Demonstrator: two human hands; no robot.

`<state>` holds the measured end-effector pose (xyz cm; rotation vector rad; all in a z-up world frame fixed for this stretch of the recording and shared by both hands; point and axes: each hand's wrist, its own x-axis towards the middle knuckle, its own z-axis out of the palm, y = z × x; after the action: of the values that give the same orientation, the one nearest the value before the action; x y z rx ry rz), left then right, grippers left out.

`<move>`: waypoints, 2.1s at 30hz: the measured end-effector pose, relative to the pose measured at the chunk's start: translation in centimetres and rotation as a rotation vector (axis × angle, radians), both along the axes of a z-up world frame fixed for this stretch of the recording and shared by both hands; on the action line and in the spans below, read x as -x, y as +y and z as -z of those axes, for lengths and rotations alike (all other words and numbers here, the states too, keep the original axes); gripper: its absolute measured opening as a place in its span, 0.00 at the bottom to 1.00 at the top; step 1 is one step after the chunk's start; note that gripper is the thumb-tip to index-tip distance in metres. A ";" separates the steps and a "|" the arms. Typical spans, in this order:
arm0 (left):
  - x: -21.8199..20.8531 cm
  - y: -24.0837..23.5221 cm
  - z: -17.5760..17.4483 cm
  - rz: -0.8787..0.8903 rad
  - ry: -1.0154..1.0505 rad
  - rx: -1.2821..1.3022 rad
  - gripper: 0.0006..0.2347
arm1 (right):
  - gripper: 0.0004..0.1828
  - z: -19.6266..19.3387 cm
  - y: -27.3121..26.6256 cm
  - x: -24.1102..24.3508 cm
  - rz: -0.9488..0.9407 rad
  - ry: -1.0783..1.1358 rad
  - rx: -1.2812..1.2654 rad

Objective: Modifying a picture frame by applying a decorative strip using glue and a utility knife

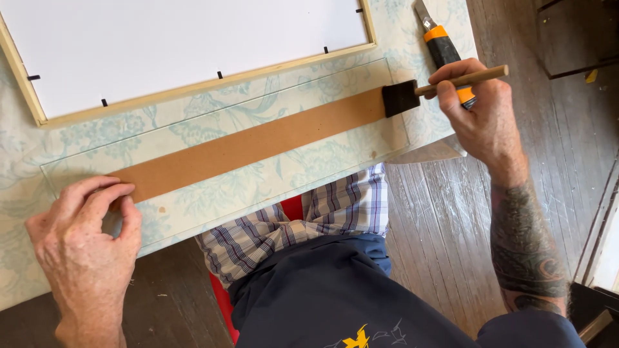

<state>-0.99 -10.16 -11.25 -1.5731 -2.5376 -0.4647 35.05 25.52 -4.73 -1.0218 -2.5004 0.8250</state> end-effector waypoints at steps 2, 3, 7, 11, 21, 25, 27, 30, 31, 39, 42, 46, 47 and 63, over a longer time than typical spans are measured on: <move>0.0 0.0 -0.1 0.006 -0.001 -0.025 0.09 | 0.04 -0.2 0.6 -0.6 0.073 0.055 0.121; 0.1 0.4 -0.1 0.002 -0.001 -0.028 0.09 | 0.04 -1.1 0.2 -1.6 0.069 0.054 0.118; 0.2 1.0 -1.2 0.027 -0.060 -0.057 0.07 | 0.13 -4.0 -3.0 -0.7 0.164 0.204 -0.127; 0.6 1.1 -1.4 0.029 -0.141 -0.142 0.08 | 0.10 -6.5 -12.1 9.3 0.002 0.219 0.018; 0.6 0.6 -0.2 -0.005 -0.158 -0.138 0.04 | 0.11 1.8 -15.2 22.8 -0.629 0.130 0.013; 0.9 0.5 0.0 0.008 -0.141 -0.123 0.06 | 0.08 -0.1 -12.7 19.5 -0.522 0.034 0.015; 0.6 0.6 -0.3 0.036 -0.160 -0.141 0.06 | 0.07 -0.7 -11.0 16.8 -0.425 -0.002 0.001; 0.6 0.2 -0.4 0.043 -0.141 -0.112 0.06 | 0.07 -1.2 -8.6 13.0 -0.326 -0.037 -0.037; 0.7 0.2 -0.2 0.041 -0.118 -0.109 0.06 | 0.05 -1.7 -8.1 12.0 -0.232 -0.059 -0.019; 0.4 -0.6 0.4 0.016 -0.059 -0.027 0.08 | 0.03 -1.6 -2.3 4.2 -0.009 -0.142 -0.141; 0.4 -0.9 0.6 -0.005 -0.027 0.018 0.09 | 0.03 -1.6 -1.1 2.6 -0.009 -0.118 -0.131; 0.2 -0.6 0.2 -0.019 -0.057 -0.009 0.07 | 0.02 -1.3 0.2 0.8 0.018 -0.163 -0.175; 0.2 -0.6 0.2 -0.022 -0.063 -0.010 0.07 | 0.03 -1.2 0.6 0.3 0.009 -0.195 -0.209; 0.5 0.9 -0.4 -0.051 -0.150 -0.097 0.05 | 0.09 0.5 -15.4 22.3 -0.618 0.200 0.092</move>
<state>-1.46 -9.22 -10.84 -1.4895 -2.6116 -0.7136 12.80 10.11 -5.18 -0.1503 -2.6336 1.1476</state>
